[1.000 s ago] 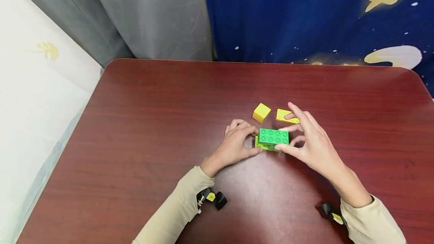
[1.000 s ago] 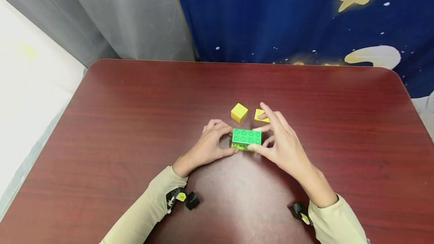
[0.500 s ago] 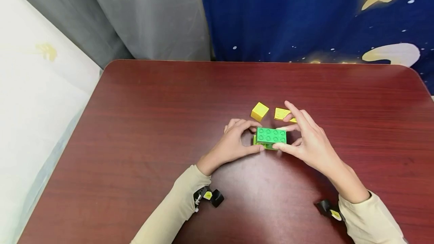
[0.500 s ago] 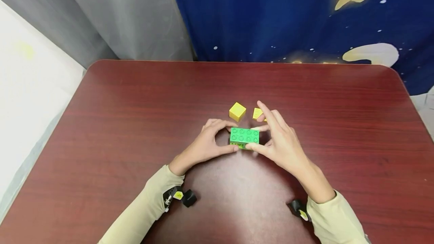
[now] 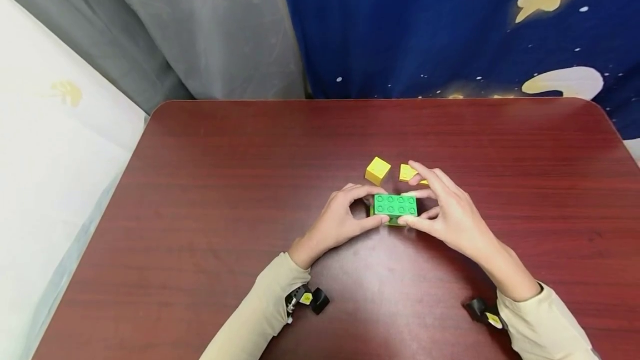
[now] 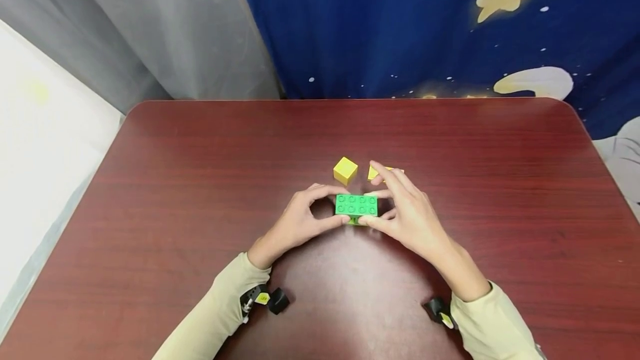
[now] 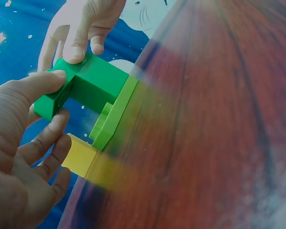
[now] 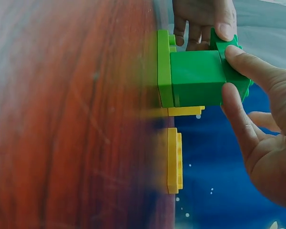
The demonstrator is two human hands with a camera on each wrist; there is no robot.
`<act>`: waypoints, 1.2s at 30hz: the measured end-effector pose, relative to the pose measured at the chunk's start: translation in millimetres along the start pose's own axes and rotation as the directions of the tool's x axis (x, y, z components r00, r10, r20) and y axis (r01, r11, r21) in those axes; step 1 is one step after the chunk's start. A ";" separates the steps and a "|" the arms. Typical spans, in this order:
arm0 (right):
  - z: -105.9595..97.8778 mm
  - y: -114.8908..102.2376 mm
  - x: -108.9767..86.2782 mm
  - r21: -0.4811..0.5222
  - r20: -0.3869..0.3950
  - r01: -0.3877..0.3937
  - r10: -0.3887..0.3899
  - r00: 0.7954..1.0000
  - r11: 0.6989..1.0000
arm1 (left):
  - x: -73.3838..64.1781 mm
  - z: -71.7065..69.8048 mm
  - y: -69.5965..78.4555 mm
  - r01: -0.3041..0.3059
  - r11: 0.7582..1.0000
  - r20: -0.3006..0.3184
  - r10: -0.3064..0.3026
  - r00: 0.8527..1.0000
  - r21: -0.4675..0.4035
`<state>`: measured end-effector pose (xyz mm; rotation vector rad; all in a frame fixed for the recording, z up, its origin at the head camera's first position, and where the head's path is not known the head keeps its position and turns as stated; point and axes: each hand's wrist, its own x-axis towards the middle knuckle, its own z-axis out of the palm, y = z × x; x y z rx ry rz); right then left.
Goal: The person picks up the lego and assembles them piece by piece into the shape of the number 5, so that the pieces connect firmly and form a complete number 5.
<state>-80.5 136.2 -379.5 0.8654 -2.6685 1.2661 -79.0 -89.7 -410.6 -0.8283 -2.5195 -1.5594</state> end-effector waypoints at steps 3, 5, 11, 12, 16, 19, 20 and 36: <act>1.1 -0.7 -0.6 0.005 0.012 0.010 -0.010 1.000 1.000 | -1.3 0.5 -0.3 0.003 1.000 -0.004 -0.004 1.000 -0.010; 2.1 -1.5 -1.0 0.009 0.022 0.014 -0.014 1.000 1.000 | -2.6 0.5 -0.8 0.006 1.000 -0.006 -0.006 1.000 -0.020; 1.3 -3.6 -1.6 0.085 0.079 0.029 -0.036 0.996 0.996 | -5.5 0.4 -0.6 0.020 0.999 -0.009 -0.020 1.000 -0.032; 1.0 -3.4 -1.8 0.088 0.084 0.031 -0.039 0.996 0.996 | -5.6 0.4 -0.3 0.023 0.999 -0.009 -0.024 1.000 -0.033; 0.3 -1.4 -3.6 0.033 0.082 0.055 -0.058 0.995 0.998 | -4.5 1.3 0.8 0.030 0.999 -0.005 -0.031 1.000 -0.031; -0.8 0.1 -5.3 0.009 0.072 0.055 -0.056 0.996 0.998 | -2.7 2.3 2.1 0.032 0.999 -0.002 -0.032 0.999 -0.027; -1.3 0.4 -5.5 0.006 0.069 0.051 -0.052 0.996 0.999 | -2.1 2.6 2.5 0.034 0.999 -0.002 -0.034 0.999 -0.028; -4.1 6.0 -4.8 -0.013 0.050 -0.011 0.012 0.999 1.000 | -0.2 3.7 4.4 0.050 0.997 0.000 -0.051 0.999 -0.064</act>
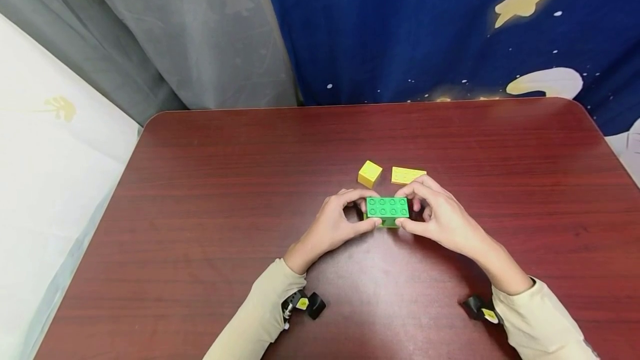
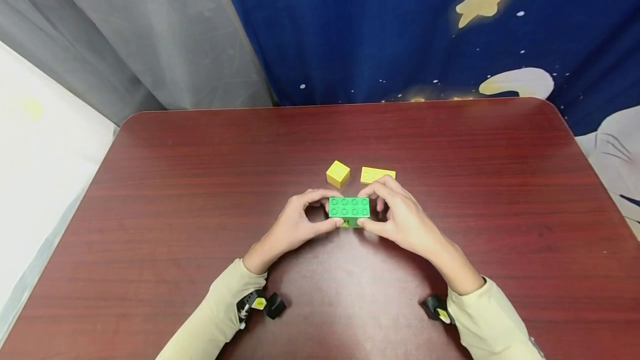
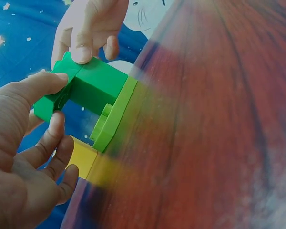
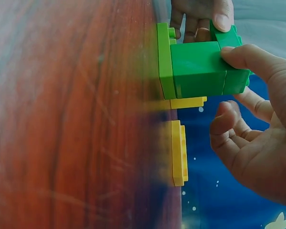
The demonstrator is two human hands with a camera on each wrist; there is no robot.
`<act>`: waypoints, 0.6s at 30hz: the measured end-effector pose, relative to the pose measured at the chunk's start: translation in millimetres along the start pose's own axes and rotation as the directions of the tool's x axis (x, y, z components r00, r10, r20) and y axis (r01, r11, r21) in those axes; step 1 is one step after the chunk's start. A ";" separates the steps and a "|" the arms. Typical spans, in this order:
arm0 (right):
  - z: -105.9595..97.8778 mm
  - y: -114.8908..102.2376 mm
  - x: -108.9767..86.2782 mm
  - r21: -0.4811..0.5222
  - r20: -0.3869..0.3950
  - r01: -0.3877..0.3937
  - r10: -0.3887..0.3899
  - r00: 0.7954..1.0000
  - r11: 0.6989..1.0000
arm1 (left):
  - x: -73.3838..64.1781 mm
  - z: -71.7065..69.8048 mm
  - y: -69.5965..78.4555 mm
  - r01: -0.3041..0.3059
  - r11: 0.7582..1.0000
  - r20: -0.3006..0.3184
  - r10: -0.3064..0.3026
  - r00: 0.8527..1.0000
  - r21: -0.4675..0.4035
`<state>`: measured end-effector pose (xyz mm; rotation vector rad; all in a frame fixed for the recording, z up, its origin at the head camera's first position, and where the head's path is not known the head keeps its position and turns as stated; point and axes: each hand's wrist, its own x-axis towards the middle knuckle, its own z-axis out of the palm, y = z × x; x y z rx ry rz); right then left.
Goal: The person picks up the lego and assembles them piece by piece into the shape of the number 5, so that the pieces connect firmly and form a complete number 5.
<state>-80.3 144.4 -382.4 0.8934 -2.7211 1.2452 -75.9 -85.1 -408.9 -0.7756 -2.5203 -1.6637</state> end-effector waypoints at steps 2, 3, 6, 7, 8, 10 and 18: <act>0.2 1.5 0.0 0.007 -0.007 0.012 -0.011 1.000 1.000 | 0.0 0.4 -0.4 0.000 1.000 -0.002 0.000 1.000 -0.009; 0.3 2.2 -0.1 0.010 -0.008 0.017 -0.017 1.000 1.000 | -0.1 0.6 -0.4 0.000 1.000 -0.002 0.000 1.000 -0.016; -0.2 3.4 -0.4 0.036 -0.001 0.016 -0.016 1.000 0.999 | -0.2 1.1 -0.6 0.008 0.999 -0.001 -0.008 1.000 -0.040; -0.5 3.4 -0.5 0.047 0.004 0.010 -0.010 1.000 0.999 | -0.2 1.2 -0.6 0.013 0.999 0.000 -0.013 1.000 -0.048; -0.8 3.2 -0.5 0.056 0.009 0.003 -0.003 1.000 0.998 | -0.2 1.4 -0.6 0.018 0.998 0.002 -0.018 1.000 -0.055; -1.4 2.4 -0.4 0.077 0.021 -0.013 0.012 1.000 0.997 | -0.2 1.8 -0.6 0.033 0.997 0.006 -0.033 0.999 -0.064; -2.9 0.5 -0.3 0.125 0.039 -0.036 0.031 0.999 0.992 | 0.0 -0.9 18.9 0.054 0.993 0.013 -0.053 0.999 -0.101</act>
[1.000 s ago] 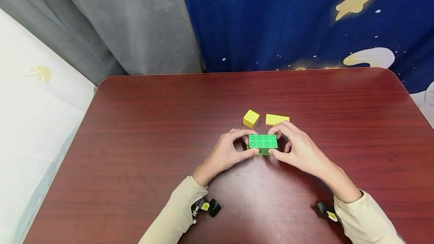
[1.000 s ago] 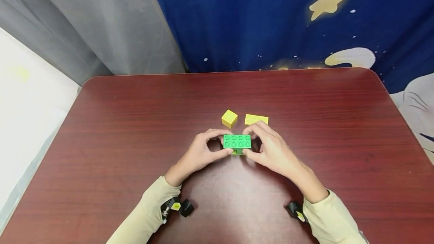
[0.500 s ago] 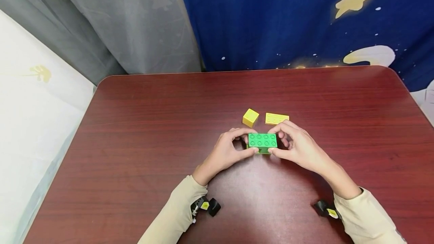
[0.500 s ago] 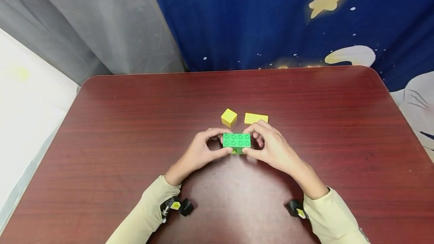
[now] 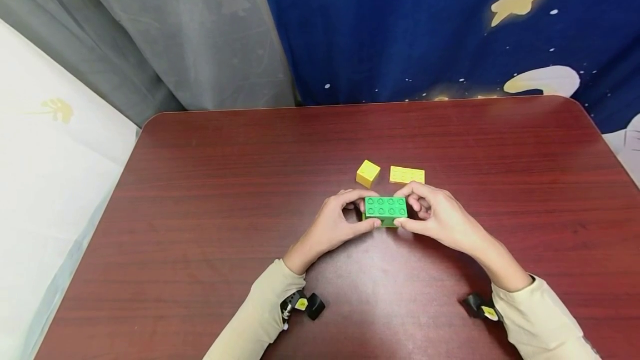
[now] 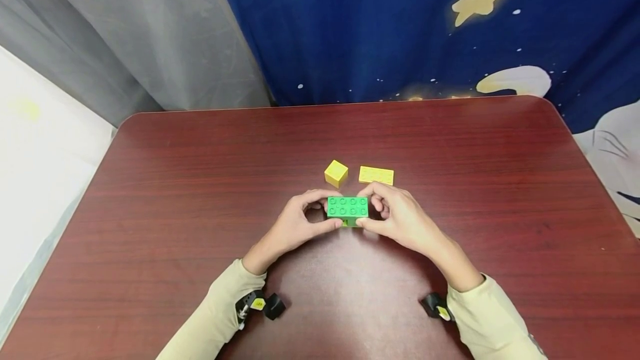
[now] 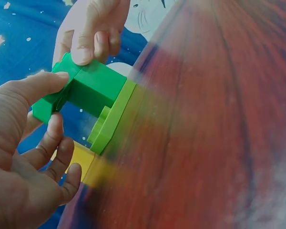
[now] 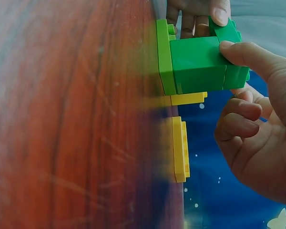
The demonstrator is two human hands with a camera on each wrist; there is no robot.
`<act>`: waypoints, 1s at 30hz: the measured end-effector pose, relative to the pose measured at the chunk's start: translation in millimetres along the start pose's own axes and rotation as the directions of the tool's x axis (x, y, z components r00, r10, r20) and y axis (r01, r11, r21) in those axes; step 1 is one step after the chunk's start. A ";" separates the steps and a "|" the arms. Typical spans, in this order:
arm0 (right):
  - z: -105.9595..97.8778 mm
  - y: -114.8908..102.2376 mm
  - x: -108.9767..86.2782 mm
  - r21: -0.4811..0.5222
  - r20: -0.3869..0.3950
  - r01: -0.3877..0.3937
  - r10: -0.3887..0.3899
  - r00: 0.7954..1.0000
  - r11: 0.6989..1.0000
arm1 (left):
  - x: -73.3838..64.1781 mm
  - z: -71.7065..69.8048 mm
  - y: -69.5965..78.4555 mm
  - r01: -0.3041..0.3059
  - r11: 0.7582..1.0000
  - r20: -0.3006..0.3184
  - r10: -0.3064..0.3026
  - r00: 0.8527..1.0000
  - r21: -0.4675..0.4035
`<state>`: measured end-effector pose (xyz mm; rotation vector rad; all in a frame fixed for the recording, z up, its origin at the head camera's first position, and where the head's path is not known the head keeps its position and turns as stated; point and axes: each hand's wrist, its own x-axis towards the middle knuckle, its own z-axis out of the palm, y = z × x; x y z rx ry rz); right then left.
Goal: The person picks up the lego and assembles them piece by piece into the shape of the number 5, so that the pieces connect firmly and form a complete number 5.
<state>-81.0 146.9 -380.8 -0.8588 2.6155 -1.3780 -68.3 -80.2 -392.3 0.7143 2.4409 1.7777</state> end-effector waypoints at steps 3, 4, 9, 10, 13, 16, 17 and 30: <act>-0.6 -0.4 0.6 0.000 0.009 -0.013 0.013 1.000 1.000 | -0.6 -3.1 14.6 0.016 1.000 0.003 -0.016 1.000 -0.007; -0.8 -0.4 0.9 0.001 0.014 -0.019 0.019 1.000 1.000 | -0.9 -3.9 18.3 0.023 1.000 0.003 -0.023 1.000 -0.009; -1.9 -0.3 1.3 0.018 0.040 -0.037 0.037 0.999 0.999 | -1.3 -4.4 20.8 0.044 0.999 0.004 -0.044 0.999 -0.018; -2.1 -0.1 1.2 0.021 0.044 -0.038 0.037 0.998 0.999 | -1.4 -4.3 20.6 0.044 0.999 0.006 -0.044 0.999 -0.021; -2.5 0.2 0.7 0.027 0.049 -0.035 0.034 0.998 0.999 | -1.8 -4.2 20.8 0.043 0.999 0.010 -0.043 0.999 -0.025; -3.0 0.6 0.2 0.026 0.048 -0.027 0.026 0.999 0.999 | -1.9 -3.8 21.8 0.041 0.999 0.014 -0.041 0.999 -0.029; -3.1 0.8 0.0 0.024 0.047 -0.025 0.024 0.999 0.999 | -1.8 -3.6 22.1 0.040 0.999 0.014 -0.039 0.999 -0.029; -4.1 0.3 -1.5 0.032 0.057 -0.019 0.017 0.998 0.999 | -3.0 -2.4 24.8 0.016 1.000 0.018 -0.015 1.000 -0.027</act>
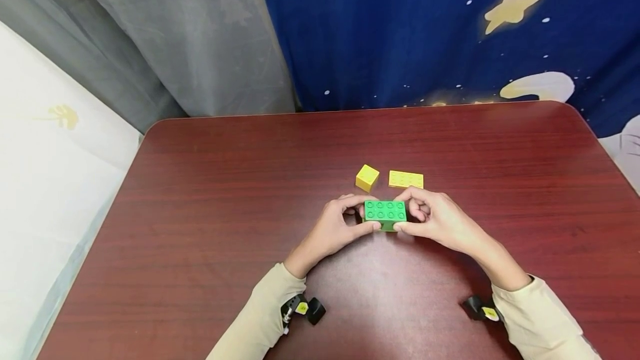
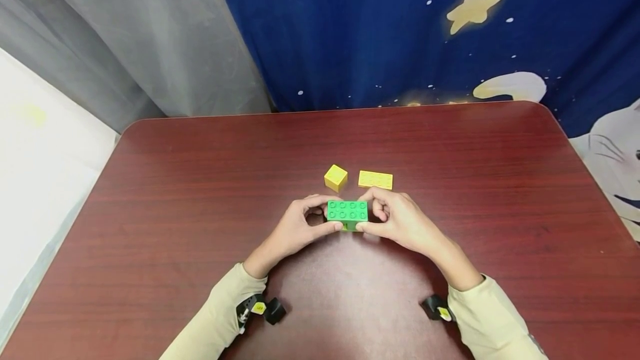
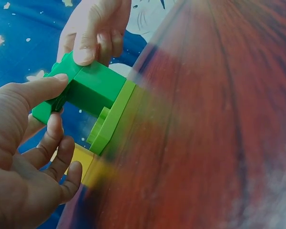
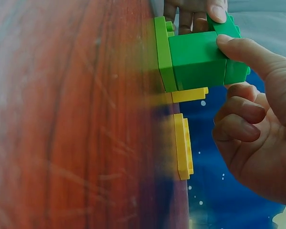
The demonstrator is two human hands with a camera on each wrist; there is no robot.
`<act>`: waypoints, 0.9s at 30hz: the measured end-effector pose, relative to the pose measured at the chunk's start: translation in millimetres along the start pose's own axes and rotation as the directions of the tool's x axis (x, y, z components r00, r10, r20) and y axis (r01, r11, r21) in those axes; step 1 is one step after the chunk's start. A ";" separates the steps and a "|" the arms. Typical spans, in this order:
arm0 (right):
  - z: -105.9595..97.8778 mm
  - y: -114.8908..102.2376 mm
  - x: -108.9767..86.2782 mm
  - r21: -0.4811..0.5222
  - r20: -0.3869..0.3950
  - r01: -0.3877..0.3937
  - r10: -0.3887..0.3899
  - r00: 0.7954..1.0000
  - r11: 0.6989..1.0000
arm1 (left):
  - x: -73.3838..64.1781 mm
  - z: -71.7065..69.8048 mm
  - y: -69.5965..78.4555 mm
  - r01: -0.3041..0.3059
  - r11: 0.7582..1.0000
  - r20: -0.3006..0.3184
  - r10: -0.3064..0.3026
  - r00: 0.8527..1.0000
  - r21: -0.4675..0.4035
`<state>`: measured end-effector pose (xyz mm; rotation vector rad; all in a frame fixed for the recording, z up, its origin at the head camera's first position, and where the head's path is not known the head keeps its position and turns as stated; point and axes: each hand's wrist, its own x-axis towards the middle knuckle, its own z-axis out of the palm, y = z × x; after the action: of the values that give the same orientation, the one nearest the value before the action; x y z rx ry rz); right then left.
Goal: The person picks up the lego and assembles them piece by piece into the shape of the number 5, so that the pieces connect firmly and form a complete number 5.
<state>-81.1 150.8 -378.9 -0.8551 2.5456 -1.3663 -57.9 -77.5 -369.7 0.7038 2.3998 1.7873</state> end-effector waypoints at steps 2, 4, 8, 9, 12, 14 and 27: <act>-0.4 -1.3 0.6 -0.004 0.004 0.001 -0.001 1.000 1.000 | -0.1 -0.7 1.2 -0.002 1.000 -0.001 0.002 1.000 0.003; -0.7 -2.5 1.2 -0.011 0.007 0.003 -0.003 1.000 1.000 | 0.0 -1.2 2.2 -0.002 1.000 -0.003 0.002 1.000 0.009; -1.5 -3.9 1.6 -0.022 0.008 0.010 -0.009 1.000 1.000 | 0.2 -1.8 4.6 -0.007 1.000 -0.004 0.007 1.000 0.017; -1.9 -4.1 1.6 -0.023 0.008 0.010 -0.009 1.000 1.000 | 0.4 -1.8 5.3 -0.010 1.000 -0.005 0.010 1.000 0.019; -3.0 -4.8 1.5 -0.029 0.004 0.010 -0.010 1.000 1.000 | 0.8 -1.7 7.4 -0.023 0.999 -0.007 0.023 1.000 0.025; -3.2 -5.0 1.4 -0.032 0.005 0.012 -0.011 1.000 0.999 | 1.0 -1.6 8.7 -0.026 0.999 -0.008 0.026 1.000 0.030; -2.0 -2.9 -3.8 -0.145 0.051 -0.014 0.022 0.998 0.989 | 0.3 7.4 -33.1 -0.011 0.997 -0.002 0.012 1.000 0.080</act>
<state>-77.5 153.1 -376.0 -0.8764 2.6308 -1.1505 -66.3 -78.1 -402.6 0.7245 2.4863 1.7061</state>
